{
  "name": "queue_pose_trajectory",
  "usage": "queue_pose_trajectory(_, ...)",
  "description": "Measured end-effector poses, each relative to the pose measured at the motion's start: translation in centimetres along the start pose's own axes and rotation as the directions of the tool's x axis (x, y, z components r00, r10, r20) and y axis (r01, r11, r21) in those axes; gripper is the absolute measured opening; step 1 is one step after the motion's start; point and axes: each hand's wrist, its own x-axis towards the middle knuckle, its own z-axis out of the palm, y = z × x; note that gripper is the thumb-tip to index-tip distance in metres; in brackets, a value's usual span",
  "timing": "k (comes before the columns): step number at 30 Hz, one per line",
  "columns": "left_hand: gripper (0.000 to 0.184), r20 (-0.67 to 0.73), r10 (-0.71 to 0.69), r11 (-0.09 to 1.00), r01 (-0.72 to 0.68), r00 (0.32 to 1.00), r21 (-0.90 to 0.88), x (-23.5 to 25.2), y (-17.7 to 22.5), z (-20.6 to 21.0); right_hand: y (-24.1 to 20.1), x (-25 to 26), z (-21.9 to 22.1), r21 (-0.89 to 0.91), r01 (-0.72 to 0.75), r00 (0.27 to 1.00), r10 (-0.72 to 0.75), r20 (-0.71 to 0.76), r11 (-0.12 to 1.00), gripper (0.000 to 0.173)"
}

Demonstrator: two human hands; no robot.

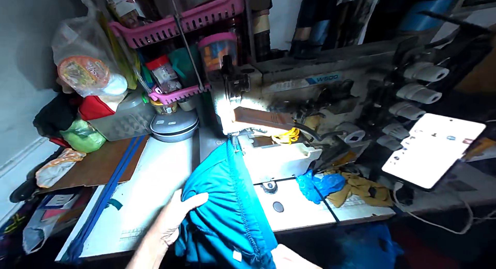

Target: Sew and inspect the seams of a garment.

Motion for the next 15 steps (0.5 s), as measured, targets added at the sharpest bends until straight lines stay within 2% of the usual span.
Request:
queue_pose_trajectory(3, 0.051, -0.069, 0.222, 0.958, -0.204, 0.973, 0.201, 1.6, 1.1, 0.5, 1.7, 1.0, 0.6, -0.039, -0.046, 0.997, 0.044, -0.064, 0.998, 0.027)
queue_pose_trajectory(6, 0.036, -0.066, 0.374, 0.841, -0.308, 0.925, 0.444, 3.9, 2.4, 0.7, 3.0, 2.4, 0.8, -0.040, -0.087, 0.990, 0.082, -0.112, 0.995, 0.023)
queue_pose_trajectory(9, 0.037, -0.011, 0.412, 0.697, -0.307, 0.911, 0.648, 5.9, 4.2, 0.8, 5.0, 4.0, 1.0, 0.017, -0.125, 0.981, 0.126, -0.150, 0.992, 0.021)
queue_pose_trajectory(12, 0.042, 0.042, 0.435, 0.556, -0.305, 0.900, 0.773, 7.7, 5.7, 0.9, 6.5, 6.2, 1.3, -0.003, -0.142, 0.972, 0.139, -0.188, 0.990, 0.023)
queue_pose_trajectory(15, 0.048, 0.114, 0.566, 0.400, -0.392, 0.817, 0.828, 9.6, 5.8, 0.5, 6.5, 8.5, 1.2, -0.102, -0.182, 0.966, 0.158, -0.207, 0.978, 0.027)
